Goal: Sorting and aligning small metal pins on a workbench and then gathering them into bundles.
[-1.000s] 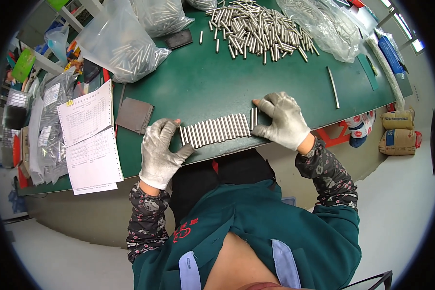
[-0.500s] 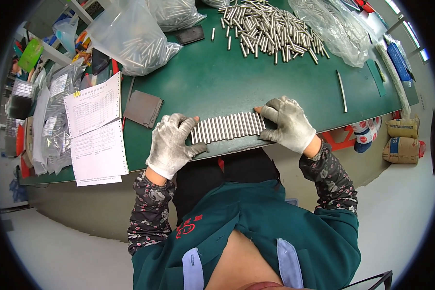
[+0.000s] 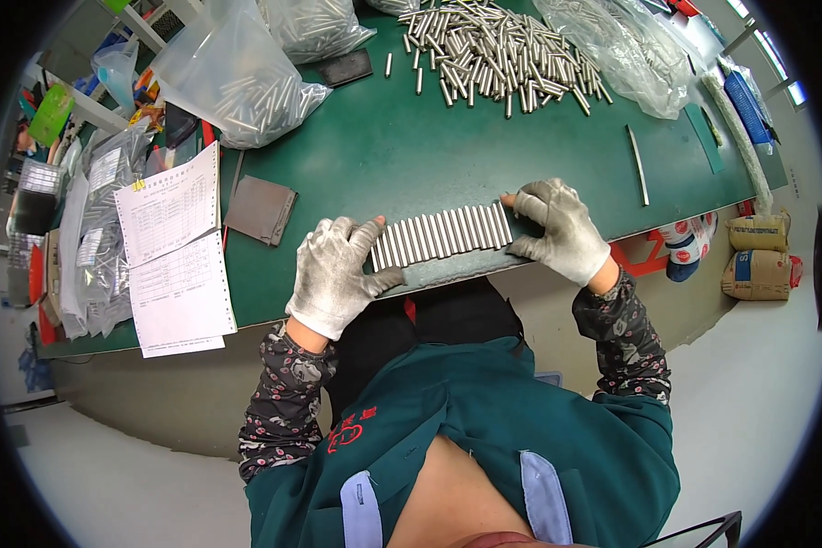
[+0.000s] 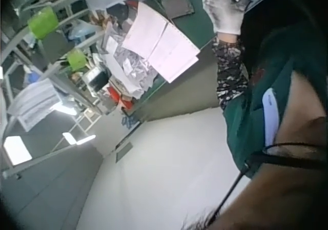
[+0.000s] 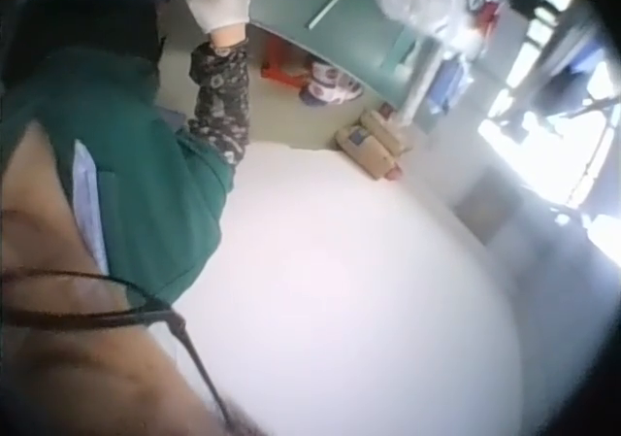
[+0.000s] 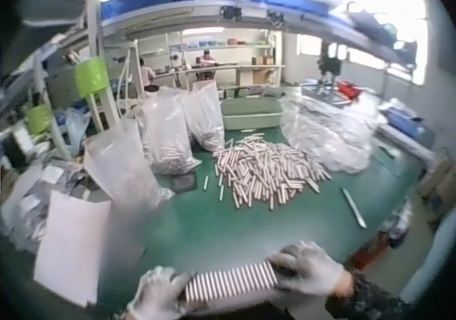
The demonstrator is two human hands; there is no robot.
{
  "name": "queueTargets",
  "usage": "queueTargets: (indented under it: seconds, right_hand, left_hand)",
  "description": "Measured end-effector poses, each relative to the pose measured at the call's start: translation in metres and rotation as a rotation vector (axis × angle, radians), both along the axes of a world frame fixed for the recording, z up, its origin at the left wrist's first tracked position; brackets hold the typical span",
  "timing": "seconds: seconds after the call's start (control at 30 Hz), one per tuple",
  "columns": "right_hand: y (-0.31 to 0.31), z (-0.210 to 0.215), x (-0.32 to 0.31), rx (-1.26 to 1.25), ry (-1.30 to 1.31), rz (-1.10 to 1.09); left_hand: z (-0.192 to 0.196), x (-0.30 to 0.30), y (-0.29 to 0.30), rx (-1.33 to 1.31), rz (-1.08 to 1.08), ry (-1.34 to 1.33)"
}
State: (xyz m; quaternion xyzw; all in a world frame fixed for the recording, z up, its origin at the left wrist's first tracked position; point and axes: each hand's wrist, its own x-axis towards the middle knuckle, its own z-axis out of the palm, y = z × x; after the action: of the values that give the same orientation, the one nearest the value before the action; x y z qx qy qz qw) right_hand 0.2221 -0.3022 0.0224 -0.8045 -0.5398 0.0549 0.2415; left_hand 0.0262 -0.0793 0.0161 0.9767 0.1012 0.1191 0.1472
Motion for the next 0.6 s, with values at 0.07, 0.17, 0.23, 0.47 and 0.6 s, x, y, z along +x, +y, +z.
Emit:
queueTargets:
  seconds: [0.07,0.17,0.23,0.47,0.6]
  right_hand:
    - [0.000,-0.002,-0.001,0.068,-0.012,0.003]
    - [-0.001,-0.002,-0.001,0.060,-0.009,0.009]
    - [-0.001,-0.002,-0.001,0.059,-0.001,0.005]
    - [-0.001,0.000,-0.001,0.048,0.045,-0.015]
    - [-0.003,-0.005,0.006,0.304,0.147,-0.106]
  left_hand:
    - [0.000,0.001,-0.001,-0.010,-0.005,-0.007]
    - [0.000,0.000,0.000,-0.046,-0.018,-0.013]
    - [0.000,-0.002,0.002,-0.071,-0.028,-0.013]
    - [-0.002,-0.012,0.009,-0.164,-0.091,-0.146]
    - [-0.005,-0.015,0.016,-0.108,-0.042,-0.330]
